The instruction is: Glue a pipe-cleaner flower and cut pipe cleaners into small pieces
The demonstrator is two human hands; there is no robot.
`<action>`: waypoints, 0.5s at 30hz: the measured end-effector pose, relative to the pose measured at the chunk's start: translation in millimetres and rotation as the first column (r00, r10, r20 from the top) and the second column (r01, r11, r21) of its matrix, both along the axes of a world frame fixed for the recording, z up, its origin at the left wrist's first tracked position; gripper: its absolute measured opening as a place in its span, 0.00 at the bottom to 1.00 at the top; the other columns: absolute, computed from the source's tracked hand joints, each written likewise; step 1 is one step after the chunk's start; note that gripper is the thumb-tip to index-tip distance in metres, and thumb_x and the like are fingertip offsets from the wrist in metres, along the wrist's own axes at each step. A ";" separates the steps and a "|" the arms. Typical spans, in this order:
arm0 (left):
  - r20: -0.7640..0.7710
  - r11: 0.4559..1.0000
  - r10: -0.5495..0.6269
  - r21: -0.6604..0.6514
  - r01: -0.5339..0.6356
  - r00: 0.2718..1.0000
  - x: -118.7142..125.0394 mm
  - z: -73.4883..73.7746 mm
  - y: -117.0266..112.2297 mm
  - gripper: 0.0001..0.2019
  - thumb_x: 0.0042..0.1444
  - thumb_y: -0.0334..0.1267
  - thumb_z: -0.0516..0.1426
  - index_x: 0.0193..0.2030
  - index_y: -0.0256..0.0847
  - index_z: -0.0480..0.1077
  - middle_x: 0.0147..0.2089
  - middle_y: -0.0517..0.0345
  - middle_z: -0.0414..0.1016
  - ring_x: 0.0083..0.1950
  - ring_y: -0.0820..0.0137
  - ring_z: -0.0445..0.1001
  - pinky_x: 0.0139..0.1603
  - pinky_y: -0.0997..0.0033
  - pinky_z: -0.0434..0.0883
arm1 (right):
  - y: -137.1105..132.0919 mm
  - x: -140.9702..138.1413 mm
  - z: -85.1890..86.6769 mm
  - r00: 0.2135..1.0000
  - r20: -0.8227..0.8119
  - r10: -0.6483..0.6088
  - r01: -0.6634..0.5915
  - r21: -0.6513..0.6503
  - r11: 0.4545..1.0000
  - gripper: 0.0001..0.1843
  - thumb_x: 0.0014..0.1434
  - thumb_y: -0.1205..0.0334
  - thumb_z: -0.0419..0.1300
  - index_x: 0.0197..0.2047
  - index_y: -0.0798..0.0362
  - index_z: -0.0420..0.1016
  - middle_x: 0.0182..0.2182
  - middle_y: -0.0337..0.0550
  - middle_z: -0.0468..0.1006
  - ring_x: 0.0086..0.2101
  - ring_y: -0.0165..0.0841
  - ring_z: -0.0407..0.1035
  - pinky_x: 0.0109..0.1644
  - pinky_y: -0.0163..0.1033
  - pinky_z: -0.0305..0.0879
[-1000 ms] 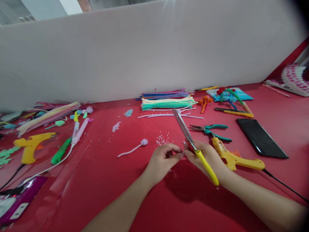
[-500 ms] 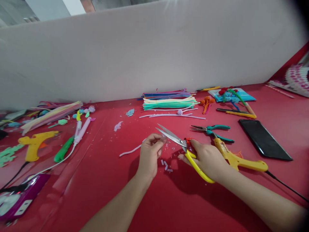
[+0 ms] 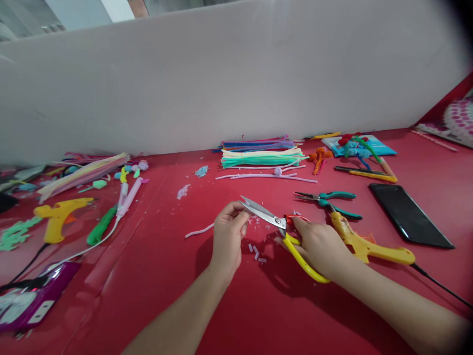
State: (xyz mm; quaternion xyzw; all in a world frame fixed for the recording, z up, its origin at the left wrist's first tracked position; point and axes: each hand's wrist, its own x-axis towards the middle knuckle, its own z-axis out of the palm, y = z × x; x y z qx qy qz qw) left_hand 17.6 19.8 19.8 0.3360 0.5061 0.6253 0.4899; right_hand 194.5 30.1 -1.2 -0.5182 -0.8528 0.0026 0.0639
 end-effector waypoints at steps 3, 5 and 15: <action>0.002 1.000 -0.004 0.003 0.004 1.000 -0.1 -0.5 0.2 0.03 0.43 0.31 0.55 0.24 0.38 0.63 0.17 0.69 0.53 0.15 0.83 0.49 0.14 0.79 0.44 | 0.0 0.6 -0.3 1.000 0.001 -0.006 0.006 -0.011 1.000 0.20 0.55 0.44 0.42 0.28 0.53 0.58 0.18 0.41 0.72 0.19 0.32 0.65 0.23 0.36 0.38; -0.006 1.000 -0.009 0.012 0.009 1.000 -0.3 -0.9 0.3 0.03 0.44 0.31 0.55 0.25 0.38 0.63 0.17 0.69 0.53 0.15 0.83 0.49 0.14 0.79 0.44 | -0.1 0.7 -0.1 1.000 0.003 -0.012 0.012 -0.024 1.000 0.20 0.55 0.44 0.42 0.27 0.52 0.58 0.18 0.41 0.71 0.19 0.32 0.66 0.22 0.36 0.37; -0.015 0.999 -0.025 0.038 0.026 1.000 -0.4 -3.7 0.6 0.04 0.46 0.34 0.56 0.26 0.38 0.64 0.17 0.68 0.54 0.16 0.83 0.49 0.15 0.79 0.45 | 0.6 0.9 -0.2 1.000 0.002 -0.006 0.006 -0.038 0.999 0.19 0.55 0.45 0.42 0.27 0.53 0.59 0.18 0.41 0.72 0.19 0.32 0.66 0.22 0.36 0.37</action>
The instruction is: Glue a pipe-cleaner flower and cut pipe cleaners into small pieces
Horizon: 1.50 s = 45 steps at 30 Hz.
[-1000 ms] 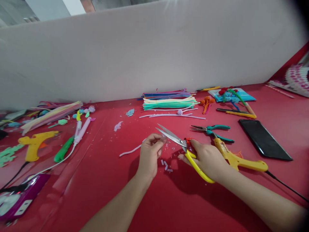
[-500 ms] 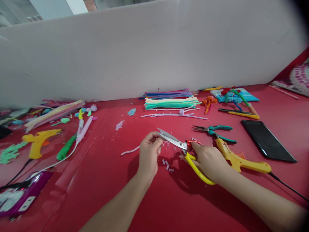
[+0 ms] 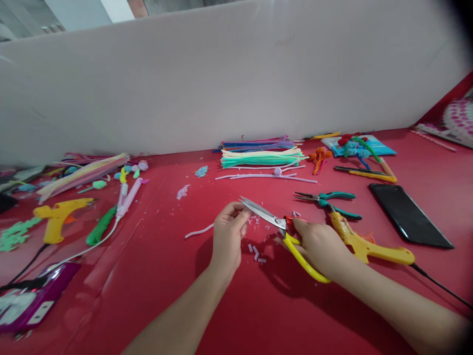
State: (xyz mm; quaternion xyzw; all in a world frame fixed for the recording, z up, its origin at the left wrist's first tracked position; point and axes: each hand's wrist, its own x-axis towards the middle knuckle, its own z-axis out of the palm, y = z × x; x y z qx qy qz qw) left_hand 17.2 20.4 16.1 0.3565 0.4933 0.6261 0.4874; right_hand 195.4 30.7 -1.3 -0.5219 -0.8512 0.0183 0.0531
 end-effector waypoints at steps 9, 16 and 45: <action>0.008 1.000 -0.020 0.018 0.020 1.000 -2.0 0.4 -0.9 0.04 0.46 0.35 0.57 0.27 0.38 0.65 0.19 0.67 0.57 0.16 0.84 0.51 0.16 0.80 0.46 | 1.6 3.6 3.5 1.000 -0.020 -0.021 0.021 0.022 1.000 0.18 0.53 0.45 0.45 0.25 0.52 0.59 0.16 0.39 0.70 0.18 0.31 0.64 0.22 0.35 0.38; 0.071 0.997 -0.078 0.001 0.078 0.994 -2.0 0.4 0.1 0.05 0.47 0.36 0.56 0.30 0.37 0.65 0.27 0.61 0.67 0.15 0.85 0.50 0.14 0.80 0.45 | 2.5 1.6 8.5 0.994 -0.059 -0.095 0.096 0.006 0.995 0.19 0.52 0.43 0.45 0.26 0.51 0.61 0.17 0.40 0.70 0.19 0.32 0.65 0.23 0.34 0.42; 0.136 1.000 -0.012 -0.001 0.012 0.991 0.7 1.1 -2.0 0.05 0.46 0.35 0.57 0.31 0.39 0.65 0.23 0.66 0.61 0.16 0.85 0.51 0.13 0.81 0.44 | -1.3 -2.3 -0.7 0.995 -0.098 -0.030 0.024 -0.059 0.998 0.21 0.54 0.43 0.43 0.26 0.52 0.60 0.17 0.40 0.70 0.19 0.31 0.65 0.23 0.35 0.40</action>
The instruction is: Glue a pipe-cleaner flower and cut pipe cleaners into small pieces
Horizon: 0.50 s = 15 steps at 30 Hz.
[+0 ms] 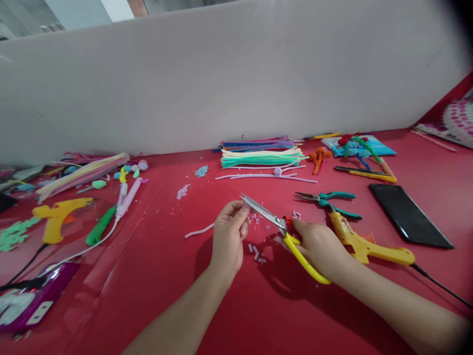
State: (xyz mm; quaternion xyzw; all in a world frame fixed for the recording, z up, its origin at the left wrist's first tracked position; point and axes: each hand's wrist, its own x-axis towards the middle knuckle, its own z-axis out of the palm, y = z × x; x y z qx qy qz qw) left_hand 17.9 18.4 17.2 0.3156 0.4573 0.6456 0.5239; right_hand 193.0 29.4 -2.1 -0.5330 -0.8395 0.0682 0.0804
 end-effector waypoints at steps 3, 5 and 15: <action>0.010 1.000 0.002 -0.011 -0.002 1.000 0.0 0.8 -0.1 0.06 0.45 0.35 0.57 0.30 0.39 0.65 0.24 0.66 0.62 0.16 0.85 0.52 0.13 0.81 0.44 | 0.2 0.0 -0.5 1.000 0.005 0.004 -0.004 0.001 1.000 0.21 0.54 0.43 0.42 0.26 0.52 0.60 0.18 0.41 0.70 0.19 0.31 0.65 0.23 0.35 0.40; 0.012 1.000 0.005 -0.015 -0.005 1.000 -0.1 1.2 0.0 0.06 0.44 0.35 0.57 0.30 0.39 0.65 0.23 0.66 0.62 0.16 0.85 0.52 0.13 0.81 0.44 | 0.7 0.1 -1.2 1.000 0.014 0.004 -0.004 0.007 1.000 0.21 0.54 0.43 0.43 0.26 0.52 0.60 0.18 0.41 0.70 0.19 0.31 0.65 0.23 0.35 0.40; -0.007 1.000 0.000 0.002 0.000 1.000 -0.8 1.0 -0.7 0.05 0.46 0.35 0.57 0.30 0.39 0.65 0.24 0.66 0.63 0.16 0.85 0.51 0.13 0.81 0.44 | 1.9 3.1 -2.0 1.000 0.011 0.014 -0.014 0.010 1.000 0.20 0.54 0.45 0.43 0.26 0.52 0.60 0.18 0.41 0.71 0.19 0.30 0.64 0.22 0.35 0.40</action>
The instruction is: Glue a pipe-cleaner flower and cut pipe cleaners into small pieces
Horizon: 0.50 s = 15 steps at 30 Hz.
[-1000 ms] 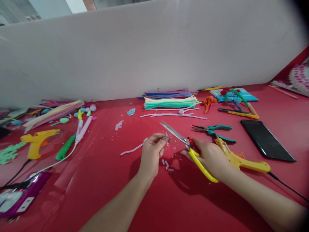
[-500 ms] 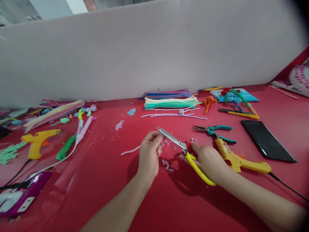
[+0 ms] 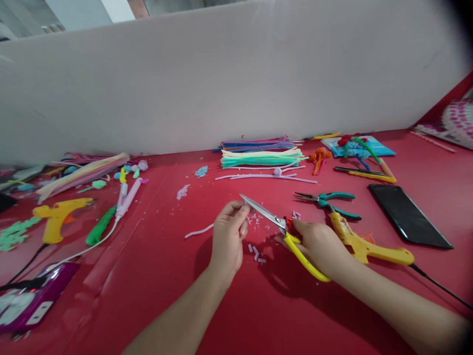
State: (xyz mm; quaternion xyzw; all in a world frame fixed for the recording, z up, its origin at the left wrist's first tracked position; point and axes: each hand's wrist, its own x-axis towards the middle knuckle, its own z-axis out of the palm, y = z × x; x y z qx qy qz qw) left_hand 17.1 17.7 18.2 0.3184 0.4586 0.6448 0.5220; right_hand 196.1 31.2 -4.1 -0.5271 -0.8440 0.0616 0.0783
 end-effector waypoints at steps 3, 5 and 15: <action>-0.024 1.000 -0.020 0.001 0.020 1.000 -0.2 -0.3 0.4 0.05 0.46 0.37 0.56 0.29 0.39 0.64 0.25 0.64 0.66 0.16 0.84 0.51 0.14 0.81 0.45 | 1.0 0.7 3.5 1.000 -0.015 -0.020 0.019 -0.013 1.000 0.20 0.54 0.45 0.44 0.25 0.52 0.60 0.16 0.41 0.70 0.19 0.30 0.64 0.22 0.35 0.41; -0.060 0.999 -0.037 -0.005 0.037 0.998 -0.2 -1.4 1.5 0.06 0.46 0.38 0.56 0.29 0.38 0.64 0.26 0.62 0.67 0.16 0.84 0.50 0.14 0.81 0.45 | 2.1 1.0 7.2 0.998 -0.033 -0.051 0.051 -0.013 0.999 0.19 0.53 0.45 0.45 0.25 0.52 0.61 0.17 0.41 0.69 0.19 0.30 0.64 0.22 0.34 0.42; -0.613 0.940 -0.282 -0.021 0.341 0.738 8.2 -7.9 -3.4 0.04 0.49 0.34 0.53 0.28 0.40 0.69 0.28 0.59 0.68 0.31 0.74 0.65 0.33 0.77 0.61 | 2.8 -2.5 11.0 0.922 -0.377 -0.081 0.026 -0.150 0.988 0.16 0.55 0.50 0.44 0.30 0.53 0.63 0.23 0.39 0.71 0.23 0.29 0.62 0.22 0.31 0.47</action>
